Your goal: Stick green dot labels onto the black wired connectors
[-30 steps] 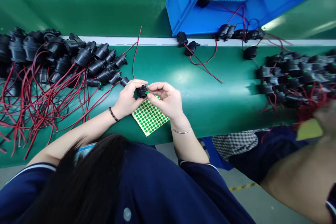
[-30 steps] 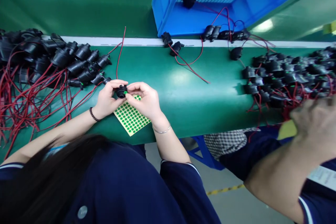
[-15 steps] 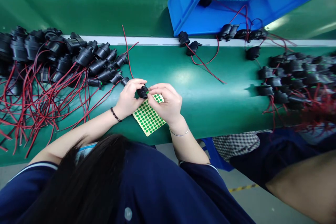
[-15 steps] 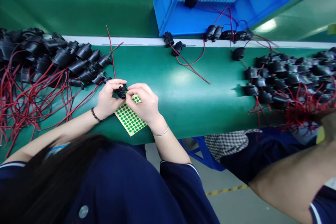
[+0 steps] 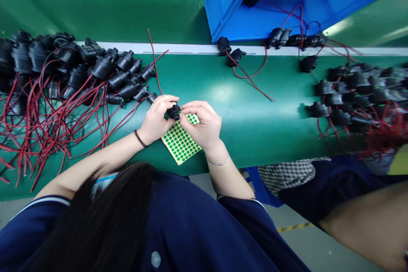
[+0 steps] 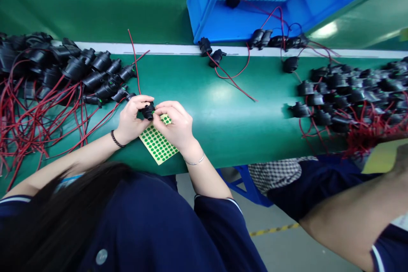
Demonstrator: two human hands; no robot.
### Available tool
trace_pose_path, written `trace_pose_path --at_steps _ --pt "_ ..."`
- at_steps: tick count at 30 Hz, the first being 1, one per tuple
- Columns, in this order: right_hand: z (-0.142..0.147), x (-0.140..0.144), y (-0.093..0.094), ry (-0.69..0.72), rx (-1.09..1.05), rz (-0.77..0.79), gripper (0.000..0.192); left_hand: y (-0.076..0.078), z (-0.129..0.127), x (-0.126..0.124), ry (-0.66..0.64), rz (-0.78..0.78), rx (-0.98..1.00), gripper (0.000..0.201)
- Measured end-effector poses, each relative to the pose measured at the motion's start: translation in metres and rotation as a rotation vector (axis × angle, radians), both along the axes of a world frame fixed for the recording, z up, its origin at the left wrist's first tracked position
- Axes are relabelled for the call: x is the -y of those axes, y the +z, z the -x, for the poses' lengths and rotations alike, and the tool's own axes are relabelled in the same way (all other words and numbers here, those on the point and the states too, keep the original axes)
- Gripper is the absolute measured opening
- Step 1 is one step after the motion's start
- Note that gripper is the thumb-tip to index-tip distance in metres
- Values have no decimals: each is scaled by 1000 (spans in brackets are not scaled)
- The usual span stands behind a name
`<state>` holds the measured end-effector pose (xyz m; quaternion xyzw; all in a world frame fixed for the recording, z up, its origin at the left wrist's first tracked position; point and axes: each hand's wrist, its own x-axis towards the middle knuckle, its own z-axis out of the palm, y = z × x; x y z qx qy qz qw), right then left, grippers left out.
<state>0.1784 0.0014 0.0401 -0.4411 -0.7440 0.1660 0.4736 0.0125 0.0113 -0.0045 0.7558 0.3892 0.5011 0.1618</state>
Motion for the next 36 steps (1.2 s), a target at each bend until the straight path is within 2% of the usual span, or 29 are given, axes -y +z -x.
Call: trace_pose_path --at_steps 6,13,18,24,29,36 --pt "-4 2 0 22 37 89 13 0 1 -1 -6 -24 -21 26" --pt "-8 2 -2 104 7 97 15 -3 4 -1 -5 -20 -62 23" --pt "-6 1 0 69 -86 140 10 -1 1 1 16 43 30 24" --pt "-3 1 1 56 -88 87 12 1 -1 2 45 23 59 25" --pt "-2 3 -2 62 -89 150 12 -1 -2 1 75 19 37 23" --pt "-1 3 -7 98 -51 85 12 -1 -2 2 92 71 90 26"
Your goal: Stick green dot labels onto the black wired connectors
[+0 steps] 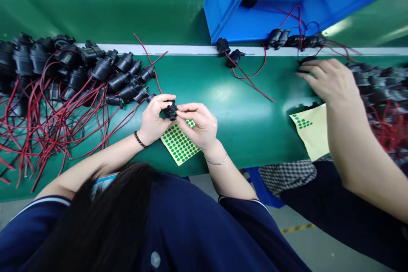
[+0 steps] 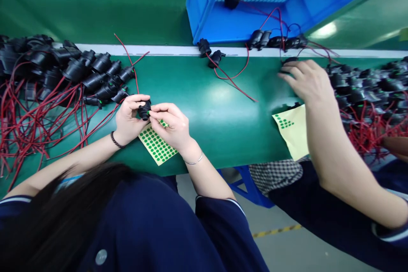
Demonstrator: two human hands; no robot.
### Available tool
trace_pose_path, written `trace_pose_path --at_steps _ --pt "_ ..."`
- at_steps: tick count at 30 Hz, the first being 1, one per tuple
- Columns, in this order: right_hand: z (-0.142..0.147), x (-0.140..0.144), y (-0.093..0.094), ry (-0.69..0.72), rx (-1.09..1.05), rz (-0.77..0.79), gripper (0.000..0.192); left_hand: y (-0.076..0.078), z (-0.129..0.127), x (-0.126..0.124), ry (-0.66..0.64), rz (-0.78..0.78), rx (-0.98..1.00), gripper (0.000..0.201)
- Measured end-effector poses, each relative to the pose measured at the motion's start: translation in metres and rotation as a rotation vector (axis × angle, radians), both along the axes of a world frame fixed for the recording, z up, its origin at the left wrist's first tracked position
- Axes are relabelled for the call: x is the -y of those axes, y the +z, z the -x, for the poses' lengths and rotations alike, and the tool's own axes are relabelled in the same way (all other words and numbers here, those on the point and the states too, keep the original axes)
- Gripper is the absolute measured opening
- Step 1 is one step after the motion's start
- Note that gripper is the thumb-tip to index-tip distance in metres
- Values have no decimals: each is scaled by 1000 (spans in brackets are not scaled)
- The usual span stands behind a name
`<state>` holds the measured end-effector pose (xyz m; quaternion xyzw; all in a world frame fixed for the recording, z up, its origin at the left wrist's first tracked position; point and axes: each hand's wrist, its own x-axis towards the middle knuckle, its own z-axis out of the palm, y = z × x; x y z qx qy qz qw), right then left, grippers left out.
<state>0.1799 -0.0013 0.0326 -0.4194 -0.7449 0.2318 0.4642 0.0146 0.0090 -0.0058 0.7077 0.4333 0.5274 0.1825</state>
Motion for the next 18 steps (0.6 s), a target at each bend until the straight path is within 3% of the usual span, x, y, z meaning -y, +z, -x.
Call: trace_pose_path --at_steps 6,13,18 --pt "1 0 -3 46 -185 57 25 0 -3 -1 -23 46 154 34" --pt "3 0 -4 88 -77 -59 37 -1 -2 0 -30 75 182 33" --pt "-2 -1 -8 17 -191 -18 46 17 -9 -3 -57 69 410 42"
